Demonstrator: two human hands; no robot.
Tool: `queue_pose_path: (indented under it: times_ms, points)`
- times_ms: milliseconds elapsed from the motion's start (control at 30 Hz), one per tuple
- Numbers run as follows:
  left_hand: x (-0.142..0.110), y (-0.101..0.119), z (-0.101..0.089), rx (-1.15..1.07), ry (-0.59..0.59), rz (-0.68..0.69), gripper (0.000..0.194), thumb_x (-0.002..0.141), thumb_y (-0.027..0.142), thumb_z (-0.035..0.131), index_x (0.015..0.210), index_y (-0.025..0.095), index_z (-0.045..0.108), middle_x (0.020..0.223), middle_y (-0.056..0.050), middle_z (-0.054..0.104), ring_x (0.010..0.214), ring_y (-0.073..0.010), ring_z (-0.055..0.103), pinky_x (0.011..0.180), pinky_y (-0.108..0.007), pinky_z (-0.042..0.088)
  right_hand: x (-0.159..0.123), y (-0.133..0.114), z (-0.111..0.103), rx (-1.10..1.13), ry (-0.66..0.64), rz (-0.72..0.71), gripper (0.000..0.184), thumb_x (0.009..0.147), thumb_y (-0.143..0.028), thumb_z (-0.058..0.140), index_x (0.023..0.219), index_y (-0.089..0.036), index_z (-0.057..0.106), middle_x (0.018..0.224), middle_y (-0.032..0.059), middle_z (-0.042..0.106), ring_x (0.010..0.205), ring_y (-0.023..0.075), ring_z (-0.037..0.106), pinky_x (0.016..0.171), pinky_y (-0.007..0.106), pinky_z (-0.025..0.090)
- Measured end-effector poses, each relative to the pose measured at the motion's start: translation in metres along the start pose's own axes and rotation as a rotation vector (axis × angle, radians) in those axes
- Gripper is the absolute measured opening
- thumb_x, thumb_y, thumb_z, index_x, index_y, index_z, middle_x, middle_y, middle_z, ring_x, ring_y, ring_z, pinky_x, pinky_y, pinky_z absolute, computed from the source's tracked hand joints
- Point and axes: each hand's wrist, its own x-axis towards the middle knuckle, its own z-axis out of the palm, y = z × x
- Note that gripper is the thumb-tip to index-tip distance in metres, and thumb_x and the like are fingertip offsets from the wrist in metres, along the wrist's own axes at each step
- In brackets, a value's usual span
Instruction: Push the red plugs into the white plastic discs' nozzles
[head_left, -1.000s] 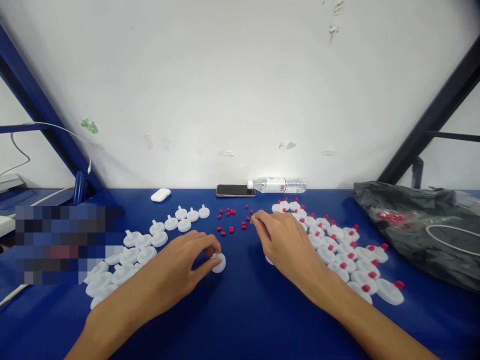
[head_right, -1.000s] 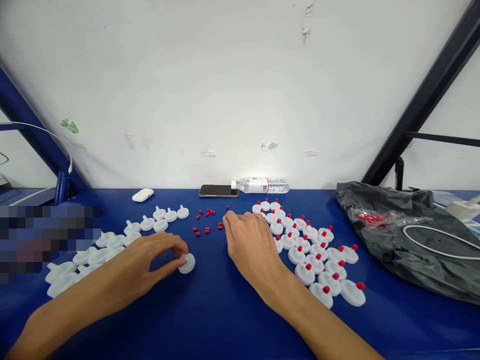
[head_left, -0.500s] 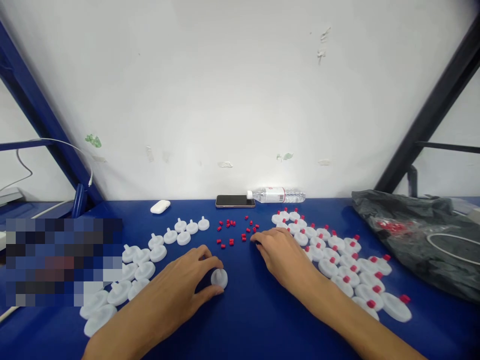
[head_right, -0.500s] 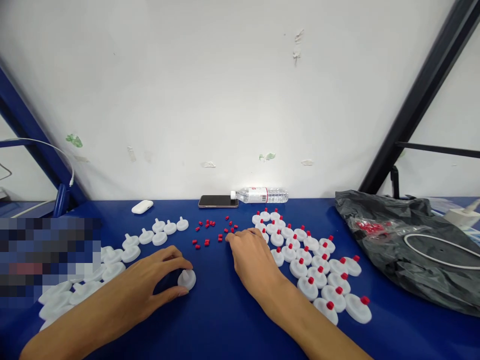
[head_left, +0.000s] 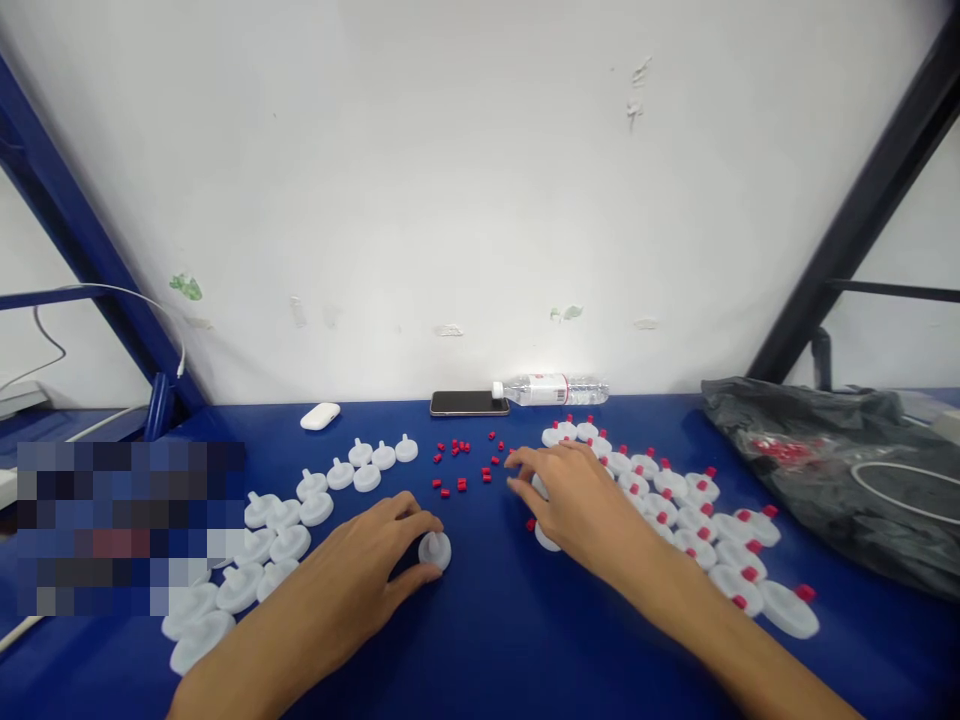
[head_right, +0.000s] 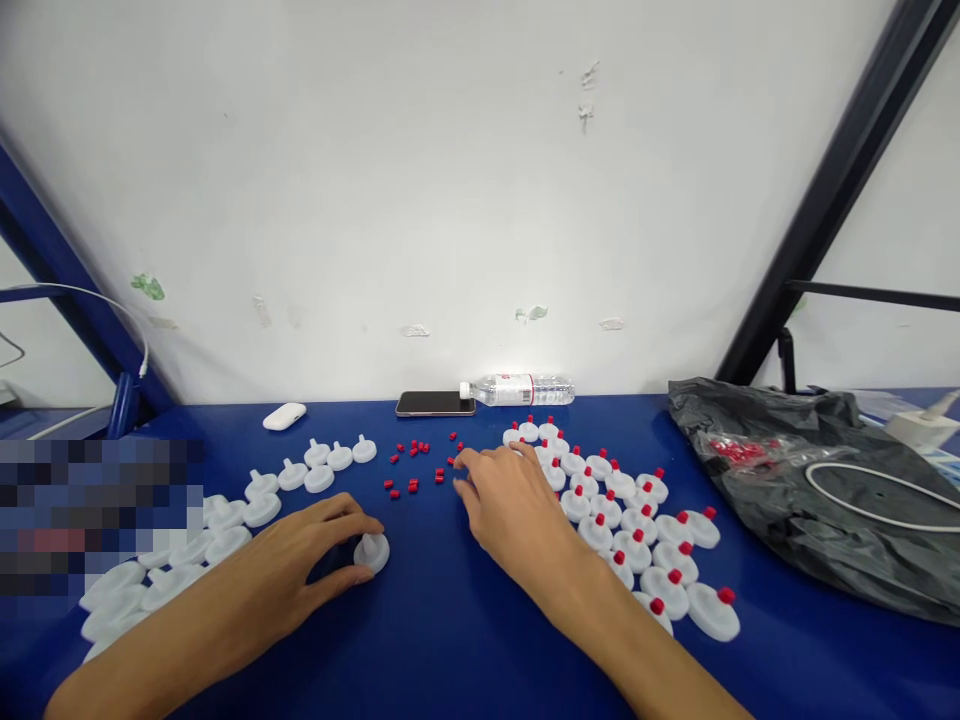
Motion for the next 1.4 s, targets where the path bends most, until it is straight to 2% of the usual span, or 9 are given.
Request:
queue_pose_path:
  times_ms: [67,133,367,500,633,867,1067,1200,1400]
  points:
    - [-0.002,0.001,-0.001,0.002,0.003,-0.003,0.024,0.098,0.028,0.058,0.121,0.031,0.067,0.119,0.0,0.063,0.106,-0.0232,0.066,0.095,-0.038,0.047,-0.003,0.001,-0.009,0.032,-0.099,0.009,0.017,0.092,-0.032,0.073,0.106,-0.022,0.077,0.094,0.0062,0.079,0.101,0.0318,0.069,0.096,0.046,0.045]
    - [-0.003,0.001,-0.001,0.005,0.003,0.001,0.024,0.099,0.029,0.058,0.12,0.031,0.067,0.119,0.0,0.063,0.107,-0.0234,0.066,0.096,-0.039,0.048,-0.005,0.003,-0.015,0.059,-0.192,0.011,0.019,0.085,-0.028,0.08,0.103,-0.025,0.078,0.101,0.0046,0.079,0.106,0.0316,0.067,0.095,0.045,0.046]
    - [-0.001,0.001,0.0,0.02,-0.006,0.01,0.023,0.1,0.028,0.056,0.12,0.029,0.066,0.119,-0.002,0.062,0.106,-0.0239,0.066,0.096,-0.041,0.049,-0.004,0.01,-0.008,0.076,-0.229,-0.061,0.023,0.085,-0.004,0.067,0.093,-0.023,0.077,0.09,0.0031,0.079,0.094,0.0261,0.07,0.097,0.044,0.044]
    - [0.0,0.004,-0.001,0.04,-0.012,0.012,0.023,0.099,0.026,0.056,0.119,0.028,0.067,0.118,-0.002,0.063,0.106,-0.0246,0.066,0.096,-0.042,0.049,-0.004,0.009,0.0,0.142,-0.146,-0.166,0.026,0.089,-0.003,0.063,0.099,-0.024,0.074,0.096,0.0028,0.077,0.097,0.0243,0.069,0.103,0.046,0.042]
    - [0.001,0.005,0.001,0.058,-0.004,0.02,0.021,0.099,0.026,0.056,0.116,0.026,0.068,0.114,-0.003,0.064,0.104,-0.0256,0.066,0.093,-0.042,0.049,-0.008,-0.004,0.001,0.317,-0.034,-0.261,0.03,0.091,-0.001,0.061,0.107,-0.025,0.071,0.103,0.0033,0.073,0.097,0.0212,0.068,0.087,0.035,0.05]
    - [-0.002,0.011,0.005,0.065,0.062,0.08,0.019,0.102,0.031,0.048,0.113,0.025,0.063,0.101,-0.002,0.063,0.092,-0.0247,0.065,0.082,-0.039,0.048,-0.012,-0.03,0.002,0.747,0.163,-0.377,0.022,0.091,-0.006,0.07,0.101,-0.025,0.073,0.1,-0.003,0.076,0.093,0.013,0.07,0.088,0.024,0.052]
    - [-0.003,0.017,0.002,0.062,0.103,0.131,0.009,0.096,0.022,0.054,0.1,0.024,0.062,0.096,0.0,0.06,0.083,-0.0198,0.062,0.075,-0.034,0.045,-0.011,-0.032,0.007,0.765,0.154,-0.392,0.016,0.089,-0.006,0.073,0.093,-0.022,0.074,0.093,-0.002,0.077,0.086,0.0134,0.071,0.082,0.023,0.052]
    - [-0.001,0.017,0.0,0.067,0.143,0.163,0.011,0.095,0.019,0.056,0.102,0.025,0.062,0.097,0.001,0.061,0.084,-0.0187,0.062,0.074,-0.032,0.045,-0.012,-0.032,0.005,0.778,0.151,-0.35,0.017,0.088,-0.005,0.074,0.09,-0.022,0.075,0.09,-0.0028,0.077,0.084,0.0132,0.071,0.081,0.024,0.051]
    - [-0.003,0.018,-0.002,0.073,0.209,0.207,0.008,0.096,0.024,0.056,0.102,0.026,0.06,0.097,0.001,0.061,0.08,-0.0169,0.061,0.069,-0.03,0.044,-0.012,-0.034,-0.001,1.069,-0.005,-0.173,0.003,0.087,-0.022,0.079,0.087,-0.025,0.077,0.09,-0.0026,0.078,0.087,0.0162,0.072,0.086,0.028,0.053]
